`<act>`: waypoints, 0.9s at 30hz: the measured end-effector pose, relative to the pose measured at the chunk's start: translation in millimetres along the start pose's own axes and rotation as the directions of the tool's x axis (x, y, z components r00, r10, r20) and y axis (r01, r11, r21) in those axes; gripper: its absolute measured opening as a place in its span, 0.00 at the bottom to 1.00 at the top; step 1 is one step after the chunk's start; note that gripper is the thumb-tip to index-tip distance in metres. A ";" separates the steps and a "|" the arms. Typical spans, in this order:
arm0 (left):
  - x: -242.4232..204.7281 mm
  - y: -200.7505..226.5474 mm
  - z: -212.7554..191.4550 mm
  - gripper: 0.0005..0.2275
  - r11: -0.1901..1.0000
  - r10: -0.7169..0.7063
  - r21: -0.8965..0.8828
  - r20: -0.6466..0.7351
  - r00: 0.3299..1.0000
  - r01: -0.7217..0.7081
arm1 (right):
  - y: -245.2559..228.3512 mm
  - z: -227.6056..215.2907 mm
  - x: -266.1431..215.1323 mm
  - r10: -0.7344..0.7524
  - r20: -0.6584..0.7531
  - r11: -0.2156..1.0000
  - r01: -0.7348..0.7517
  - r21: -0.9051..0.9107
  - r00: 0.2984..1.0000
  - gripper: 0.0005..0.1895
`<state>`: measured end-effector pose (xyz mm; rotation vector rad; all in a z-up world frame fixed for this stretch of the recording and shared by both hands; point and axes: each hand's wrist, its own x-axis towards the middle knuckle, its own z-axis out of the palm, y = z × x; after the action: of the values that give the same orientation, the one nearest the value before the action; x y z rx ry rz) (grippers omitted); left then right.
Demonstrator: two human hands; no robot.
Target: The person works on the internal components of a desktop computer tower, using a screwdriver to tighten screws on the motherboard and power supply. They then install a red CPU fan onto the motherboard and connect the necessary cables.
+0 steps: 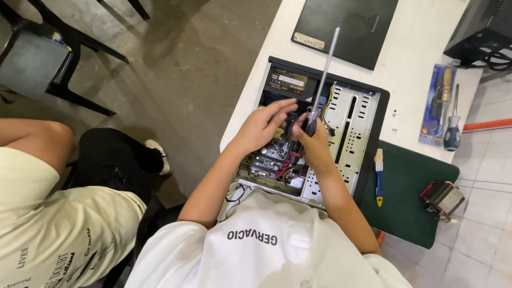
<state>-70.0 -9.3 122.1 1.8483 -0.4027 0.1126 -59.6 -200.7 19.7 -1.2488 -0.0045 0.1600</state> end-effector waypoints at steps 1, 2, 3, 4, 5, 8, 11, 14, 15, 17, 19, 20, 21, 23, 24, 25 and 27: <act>-3.4 -4.5 0.5 0.16 1.000 -0.001 -0.001 0.002 1.000 0.001 | -2.3 2.9 0.1 0.001 -0.002 1.000 -0.001 0.000 1.000 0.20; -7.1 -9.3 1.5 0.14 0.997 -0.013 0.078 -0.051 0.999 0.017 | -4.3 5.5 -0.7 -0.013 -0.038 1.000 0.013 0.005 0.999 0.19; -10.7 -14.3 2.5 0.12 0.987 -0.021 0.154 -0.104 0.994 0.037 | -6.1 8.0 -1.2 -0.026 -0.074 1.000 0.026 0.010 0.997 0.19; -16.2 -15.8 6.9 0.12 0.988 -0.025 0.152 -0.099 0.995 0.040 | -5.6 7.9 0.1 -0.023 -0.079 1.000 0.023 0.009 0.997 0.19; -21.6 -17.6 11.3 0.13 0.981 0.000 0.194 -0.128 0.992 0.025 | -4.9 7.6 1.5 -0.046 -0.079 0.999 0.046 -0.009 0.996 0.19; -32.4 -21.8 22.8 0.19 0.947 0.045 0.322 -0.160 0.986 0.009 | -7.1 12.3 -1.4 -0.089 -0.093 0.995 0.085 -0.045 0.992 0.19; -34.8 -18.9 25.6 0.18 0.927 0.045 0.374 -0.192 0.980 0.030 | -8.7 16.9 -5.8 -0.090 -0.091 0.996 0.090 -0.002 0.992 0.19; -29.4 -16.2 17.9 0.13 0.956 -0.016 0.283 -0.208 0.978 0.076 | -12.0 19.1 -6.6 -0.074 -0.071 0.994 0.079 0.071 0.995 0.20; -28.2 -15.9 14.7 0.12 0.969 -0.060 0.222 -0.199 0.978 0.104 | -13.0 19.6 -7.9 -0.073 -0.060 0.994 0.078 0.081 0.996 0.20; -27.9 -18.1 10.9 0.11 0.973 -0.069 0.204 -0.195 0.978 0.109 | -14.0 12.1 -9.5 -0.071 -0.062 0.993 0.076 0.085 0.996 0.19; -26.6 -20.3 7.8 0.11 0.976 -0.078 0.186 -0.191 0.978 0.114 | -14.1 4.9 -7.9 -0.068 -0.064 0.993 0.074 0.089 0.996 0.19; -25.9 -20.8 6.7 0.11 0.978 -0.071 0.177 -0.202 0.977 0.107 | -13.8 1.3 -6.2 -0.056 -0.060 0.992 0.063 0.111 0.997 0.19; -25.3 -21.4 5.6 0.11 0.981 -0.063 0.167 -0.214 0.975 0.100 | -13.4 -2.2 -4.5 -0.044 -0.056 0.990 0.051 0.132 0.997 0.19; -23.3 -21.1 4.0 0.11 0.971 0.010 0.235 -0.221 0.975 0.043 | -24.8 -4.6 -4.7 -0.034 -0.033 0.989 0.038 0.141 0.999 0.18; -22.4 -20.8 2.9 0.11 0.953 0.085 0.304 -0.225 0.971 -0.013 | -30.6 -5.4 -4.9 -0.025 -0.007 0.988 0.025 0.149 1.000 0.17; -23.1 -24.3 3.4 0.11 0.953 0.083 0.303 -0.224 0.971 -0.012 | -35.8 -5.4 -5.0 -0.023 -0.009 0.988 0.024 0.150 1.000 0.17; -25.5 -32.2 6.1 0.10 0.862 0.264 0.488 -0.196 0.944 -0.140 | -45.2 -6.7 -6.4 -0.038 0.055 0.999 0.036 0.032 0.998 0.15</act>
<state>-84.0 -1.3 83.8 2.2251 -0.4125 0.6408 -59.9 -221.7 60.8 -1.2127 -0.0731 0.1623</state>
